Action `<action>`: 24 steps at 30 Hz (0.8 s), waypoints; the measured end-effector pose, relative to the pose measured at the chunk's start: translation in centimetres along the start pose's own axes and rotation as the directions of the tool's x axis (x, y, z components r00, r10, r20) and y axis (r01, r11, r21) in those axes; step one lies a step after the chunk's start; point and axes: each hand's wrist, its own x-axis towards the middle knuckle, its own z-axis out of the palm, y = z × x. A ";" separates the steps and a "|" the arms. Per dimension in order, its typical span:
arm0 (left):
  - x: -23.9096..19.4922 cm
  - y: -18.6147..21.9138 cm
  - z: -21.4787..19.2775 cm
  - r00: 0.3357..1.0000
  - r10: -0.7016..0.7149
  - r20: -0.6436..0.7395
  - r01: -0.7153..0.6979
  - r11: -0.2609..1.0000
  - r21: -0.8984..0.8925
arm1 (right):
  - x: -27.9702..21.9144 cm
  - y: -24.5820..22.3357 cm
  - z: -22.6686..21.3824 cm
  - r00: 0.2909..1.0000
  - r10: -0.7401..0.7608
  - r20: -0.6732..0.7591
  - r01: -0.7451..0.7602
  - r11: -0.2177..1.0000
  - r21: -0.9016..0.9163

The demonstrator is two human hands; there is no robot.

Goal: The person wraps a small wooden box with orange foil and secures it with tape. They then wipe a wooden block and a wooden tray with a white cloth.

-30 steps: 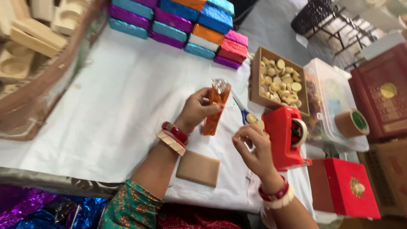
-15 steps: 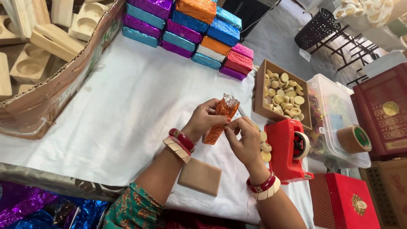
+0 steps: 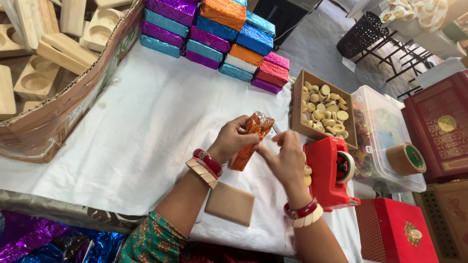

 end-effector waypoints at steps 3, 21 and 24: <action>1.1 -2.7 -1.0 0.997 0.017 0.073 -0.015 0.999 -0.030 | 0.9 4.4 2.4 0.998 0.033 0.056 -0.045 0.975 0.217; -0.8 -1.0 -0.1 0.901 -0.139 0.411 0.269 0.922 -0.279 | -1.8 5.5 2.3 0.877 -0.219 0.427 -0.452 -0.082 0.888; -1.5 0.8 0.6 0.917 -0.173 0.360 0.251 0.951 -0.182 | -1.7 5.0 1.9 0.908 -0.126 0.399 -0.414 -0.136 0.900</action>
